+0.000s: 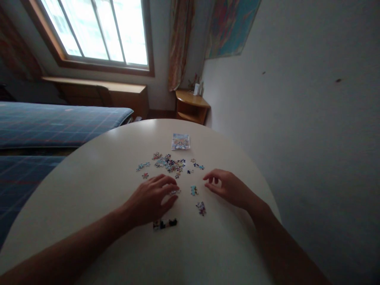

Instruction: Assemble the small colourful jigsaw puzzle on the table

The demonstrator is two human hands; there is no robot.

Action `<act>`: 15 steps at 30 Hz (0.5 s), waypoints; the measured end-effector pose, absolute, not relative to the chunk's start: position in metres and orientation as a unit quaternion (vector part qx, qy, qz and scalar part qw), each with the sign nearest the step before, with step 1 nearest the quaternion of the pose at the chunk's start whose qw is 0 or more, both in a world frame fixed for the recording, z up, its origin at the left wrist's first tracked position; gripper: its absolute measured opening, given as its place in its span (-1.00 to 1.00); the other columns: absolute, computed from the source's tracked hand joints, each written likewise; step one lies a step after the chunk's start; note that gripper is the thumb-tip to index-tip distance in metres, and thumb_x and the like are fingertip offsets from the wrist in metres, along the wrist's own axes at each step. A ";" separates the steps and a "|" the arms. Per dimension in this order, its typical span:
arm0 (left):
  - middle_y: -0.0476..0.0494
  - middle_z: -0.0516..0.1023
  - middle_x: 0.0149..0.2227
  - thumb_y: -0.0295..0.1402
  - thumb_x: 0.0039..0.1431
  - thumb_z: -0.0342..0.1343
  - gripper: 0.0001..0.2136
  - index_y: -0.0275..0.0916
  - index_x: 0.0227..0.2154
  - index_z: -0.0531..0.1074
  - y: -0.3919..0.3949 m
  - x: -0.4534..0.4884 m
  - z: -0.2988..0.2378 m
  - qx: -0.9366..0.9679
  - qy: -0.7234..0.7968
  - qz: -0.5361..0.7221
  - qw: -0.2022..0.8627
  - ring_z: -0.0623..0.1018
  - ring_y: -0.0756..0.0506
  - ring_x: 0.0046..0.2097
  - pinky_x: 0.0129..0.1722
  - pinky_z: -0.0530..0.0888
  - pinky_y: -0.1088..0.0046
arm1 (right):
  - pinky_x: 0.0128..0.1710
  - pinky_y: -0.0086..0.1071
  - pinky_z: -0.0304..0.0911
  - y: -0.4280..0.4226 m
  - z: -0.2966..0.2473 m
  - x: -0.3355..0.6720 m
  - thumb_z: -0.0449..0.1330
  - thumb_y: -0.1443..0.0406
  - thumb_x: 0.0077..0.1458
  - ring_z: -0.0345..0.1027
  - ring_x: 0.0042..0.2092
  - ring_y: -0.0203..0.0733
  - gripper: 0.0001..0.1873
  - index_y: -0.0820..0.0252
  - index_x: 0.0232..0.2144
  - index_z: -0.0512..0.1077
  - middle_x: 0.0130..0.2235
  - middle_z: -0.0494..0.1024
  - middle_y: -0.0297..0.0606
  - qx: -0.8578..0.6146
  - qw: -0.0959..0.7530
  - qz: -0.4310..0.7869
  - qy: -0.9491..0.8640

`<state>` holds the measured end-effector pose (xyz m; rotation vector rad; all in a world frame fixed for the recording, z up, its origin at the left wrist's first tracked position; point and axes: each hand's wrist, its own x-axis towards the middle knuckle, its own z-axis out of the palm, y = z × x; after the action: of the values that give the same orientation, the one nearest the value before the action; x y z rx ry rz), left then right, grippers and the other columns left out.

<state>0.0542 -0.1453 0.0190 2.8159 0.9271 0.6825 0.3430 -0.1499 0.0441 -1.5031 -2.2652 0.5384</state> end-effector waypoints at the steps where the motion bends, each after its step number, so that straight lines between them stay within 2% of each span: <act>1: -0.16 0.53 -0.08 -0.29 0.33 -0.03 -0.79 -0.19 -0.13 0.47 -0.136 0.047 0.018 0.912 0.333 0.235 0.044 0.51 -0.13 -0.06 -0.08 0.53 0.21 | -0.21 -0.36 0.24 -0.145 0.042 0.342 0.19 0.25 0.17 0.38 -0.26 -0.23 -0.83 0.17 -0.20 0.53 -0.25 0.55 -0.23 -0.538 0.186 0.171 -0.805; 7: -0.16 0.48 0.08 -0.30 0.36 -0.08 -0.71 -0.17 0.02 0.44 -0.102 0.019 0.010 0.892 0.388 0.228 0.044 0.44 -0.16 0.10 0.07 0.48 0.11 | -0.13 -0.32 0.25 -0.107 0.042 0.319 0.16 0.37 0.17 0.42 -0.19 -0.20 -0.80 0.15 -0.20 0.57 -0.13 0.57 -0.18 -0.511 0.132 0.101 -0.843; 11: -0.11 0.48 0.08 -0.30 0.36 -0.07 -0.74 -0.09 -0.10 0.53 -0.099 0.017 0.008 0.907 0.360 0.213 0.048 0.44 -0.15 0.09 0.06 0.48 0.14 | 0.03 -0.24 0.19 -0.080 0.037 0.295 0.16 0.32 0.22 0.38 -0.01 -0.10 -0.74 0.13 -0.06 0.54 -0.02 0.55 -0.15 -0.485 0.128 0.073 -0.862; 13: -0.08 0.47 0.09 -0.28 0.36 -0.05 -0.75 -0.05 -0.14 0.56 -0.098 0.016 0.007 0.911 0.355 0.203 0.046 0.44 -0.15 0.08 0.06 0.48 0.13 | 0.07 -0.21 0.16 -0.070 0.030 0.286 0.15 0.24 0.25 0.35 0.03 -0.09 -0.69 0.09 0.01 0.51 0.01 0.53 -0.14 -0.484 0.144 0.070 -0.861; 15: -0.06 0.47 0.09 -0.27 0.35 -0.02 -0.76 -0.02 -0.15 0.57 -0.096 0.014 0.005 0.912 0.356 0.197 0.040 0.45 -0.14 0.07 0.07 0.47 0.13 | 0.08 -0.22 0.16 -0.063 0.021 0.281 0.16 0.22 0.24 0.34 0.03 -0.11 -0.70 0.06 0.00 0.52 0.02 0.51 -0.14 -0.481 0.164 0.084 -0.857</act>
<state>0.0136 -0.0963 0.0055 2.7952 1.0922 0.6040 0.2813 -0.0633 0.0211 -1.3728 -2.4435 0.2408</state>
